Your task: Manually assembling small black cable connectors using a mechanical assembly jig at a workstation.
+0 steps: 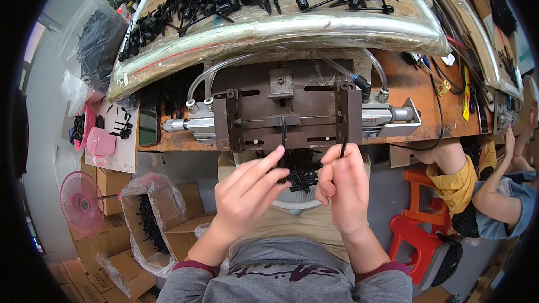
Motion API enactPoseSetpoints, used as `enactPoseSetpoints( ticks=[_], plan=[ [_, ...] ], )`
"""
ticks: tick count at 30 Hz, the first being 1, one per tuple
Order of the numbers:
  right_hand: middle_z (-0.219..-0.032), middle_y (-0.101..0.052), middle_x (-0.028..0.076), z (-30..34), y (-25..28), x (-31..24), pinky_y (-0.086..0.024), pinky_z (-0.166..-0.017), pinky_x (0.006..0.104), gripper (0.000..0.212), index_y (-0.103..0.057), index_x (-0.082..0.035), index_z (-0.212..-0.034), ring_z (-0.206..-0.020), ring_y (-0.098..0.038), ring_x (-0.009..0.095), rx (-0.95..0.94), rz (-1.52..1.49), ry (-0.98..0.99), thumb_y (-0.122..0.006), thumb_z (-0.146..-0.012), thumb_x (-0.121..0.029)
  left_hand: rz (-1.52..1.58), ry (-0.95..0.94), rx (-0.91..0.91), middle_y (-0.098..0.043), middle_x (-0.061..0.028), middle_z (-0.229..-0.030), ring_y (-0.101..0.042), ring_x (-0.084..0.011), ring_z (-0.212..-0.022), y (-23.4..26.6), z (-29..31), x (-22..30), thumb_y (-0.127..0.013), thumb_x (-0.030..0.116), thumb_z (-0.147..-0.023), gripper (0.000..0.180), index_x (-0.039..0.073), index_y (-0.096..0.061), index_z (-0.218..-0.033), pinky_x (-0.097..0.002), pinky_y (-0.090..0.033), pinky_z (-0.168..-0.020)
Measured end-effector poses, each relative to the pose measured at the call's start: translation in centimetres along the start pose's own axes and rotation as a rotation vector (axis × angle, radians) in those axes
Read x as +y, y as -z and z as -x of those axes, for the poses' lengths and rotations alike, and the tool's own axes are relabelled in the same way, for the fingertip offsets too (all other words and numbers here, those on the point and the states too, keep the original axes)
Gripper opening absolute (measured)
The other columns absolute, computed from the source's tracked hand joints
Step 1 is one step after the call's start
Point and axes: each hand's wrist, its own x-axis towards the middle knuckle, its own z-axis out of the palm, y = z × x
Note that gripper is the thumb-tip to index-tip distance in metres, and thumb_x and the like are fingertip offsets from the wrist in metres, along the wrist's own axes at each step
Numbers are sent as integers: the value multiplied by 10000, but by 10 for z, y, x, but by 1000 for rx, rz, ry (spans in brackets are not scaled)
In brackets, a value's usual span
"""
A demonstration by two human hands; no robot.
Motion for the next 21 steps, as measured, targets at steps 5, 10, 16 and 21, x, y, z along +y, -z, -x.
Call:
enactPoseSetpoints(
  ticks=[5, 10, 16, 21],
  plan=[
    [-624, -449, 8, 6, 3, -5, -335, -477, 211, 254, -494, -14, -1020, -516, -397, 67, -72, 161, -77, -372, -1052, -235, -169, 3, 52, -679, -99, -1172, -668, -204, -777, -23, -6, -12, -775, 96, -697, 247, 42, -692, -923, -303, -518, -695],
    [-749, -545, 31, 9, 3, -6, -468, -659, 231, 186, -614, 38, -1062, -743, -598, 122, -48, 373, 10, -511, -993, -101, -230, -11, 0, -682, -100, -1165, -664, -197, -724, -22, -16, -13, -776, 99, -698, 238, 37, -692, -912, -299, -518, -695],
    [-948, -584, 95, 8, -2, -10, -521, -774, 282, 153, -682, 60, -1025, -936, -665, 221, -54, 473, 189, -615, -888, 69, -211, 8, 1, -695, -103, -1131, -665, -181, -656, -23, -17, -13, -780, 95, -692, 232, 33, -700, -901, -275, -512, -615],
    [-891, -605, 78, 11, 1, -14, -498, -714, 239, 134, -692, 54, -999, -846, -645, 156, -91, 396, 18, -667, -868, 38, -225, 14, -17, -698, -103, -1124, -668, -174, -647, -22, -17, -12, -785, 96, -686, 232, 33, -705, -895, -263, -504, -583]
  ],
)
